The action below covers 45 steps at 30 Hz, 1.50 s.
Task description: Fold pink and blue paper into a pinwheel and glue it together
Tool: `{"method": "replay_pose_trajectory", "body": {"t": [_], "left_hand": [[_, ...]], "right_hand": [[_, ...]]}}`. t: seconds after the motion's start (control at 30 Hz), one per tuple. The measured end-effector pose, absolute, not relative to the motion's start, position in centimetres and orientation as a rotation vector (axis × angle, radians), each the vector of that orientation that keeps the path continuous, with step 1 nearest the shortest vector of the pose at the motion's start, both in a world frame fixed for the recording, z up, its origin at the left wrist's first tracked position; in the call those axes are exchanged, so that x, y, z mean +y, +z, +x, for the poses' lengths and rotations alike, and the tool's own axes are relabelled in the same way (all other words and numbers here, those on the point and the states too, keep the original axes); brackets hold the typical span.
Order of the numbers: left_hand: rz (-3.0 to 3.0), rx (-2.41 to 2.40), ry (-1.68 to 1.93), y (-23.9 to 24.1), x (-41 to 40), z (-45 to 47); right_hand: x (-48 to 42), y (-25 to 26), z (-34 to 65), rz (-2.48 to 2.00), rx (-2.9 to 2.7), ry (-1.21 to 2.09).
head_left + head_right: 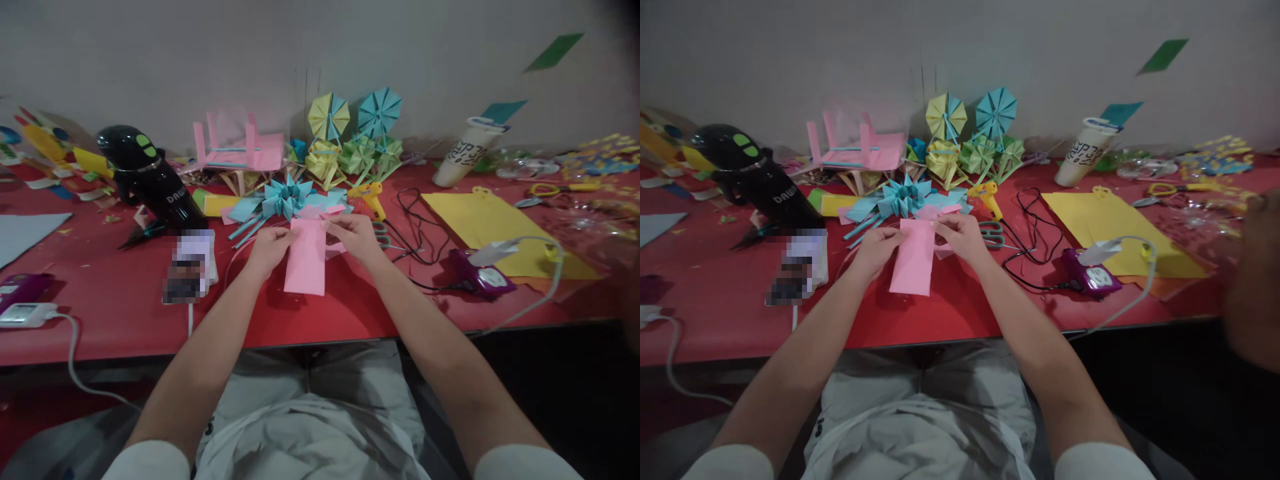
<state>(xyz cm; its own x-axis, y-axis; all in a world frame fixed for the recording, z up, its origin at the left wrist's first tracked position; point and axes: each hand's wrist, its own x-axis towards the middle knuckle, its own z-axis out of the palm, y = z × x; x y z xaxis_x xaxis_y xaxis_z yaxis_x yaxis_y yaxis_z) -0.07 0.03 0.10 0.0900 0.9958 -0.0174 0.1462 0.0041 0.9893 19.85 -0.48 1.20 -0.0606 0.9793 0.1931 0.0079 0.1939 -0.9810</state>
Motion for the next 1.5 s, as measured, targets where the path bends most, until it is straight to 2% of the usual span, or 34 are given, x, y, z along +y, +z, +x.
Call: {"method": "replay_pose_trajectory", "body": {"t": [0.5,0.77,0.93,1.13,1.4,1.5], "left_hand": [[1.455,1.155,1.081,0.4,-0.2,0.2],[1.623,1.278,1.043,1.1,-0.4,-0.1],[1.653,1.189,1.021,1.2,-0.2,-0.2],[1.675,1.286,0.979,1.2,0.1,-0.7],[1.67,1.112,0.772,1.4,-0.4,-0.8],[1.774,1.157,0.823,1.3,-0.3,-0.9]], "right_hand": [[-0.1,1.3,20.2,-1.085,-1.2,0.991],[0.1,1.3,20.7,-1.088,-1.141,1.015],[0.3,1.1,20.8,-1.1,-1.113,1.028],[0.4,1.2,21.2,-1.096,-1.158,1.14],[-0.1,1.2,21.2,-1.086,-1.39,1.275],[-0.2,0.9,21.2,-1.104,-1.438,1.345]]}}
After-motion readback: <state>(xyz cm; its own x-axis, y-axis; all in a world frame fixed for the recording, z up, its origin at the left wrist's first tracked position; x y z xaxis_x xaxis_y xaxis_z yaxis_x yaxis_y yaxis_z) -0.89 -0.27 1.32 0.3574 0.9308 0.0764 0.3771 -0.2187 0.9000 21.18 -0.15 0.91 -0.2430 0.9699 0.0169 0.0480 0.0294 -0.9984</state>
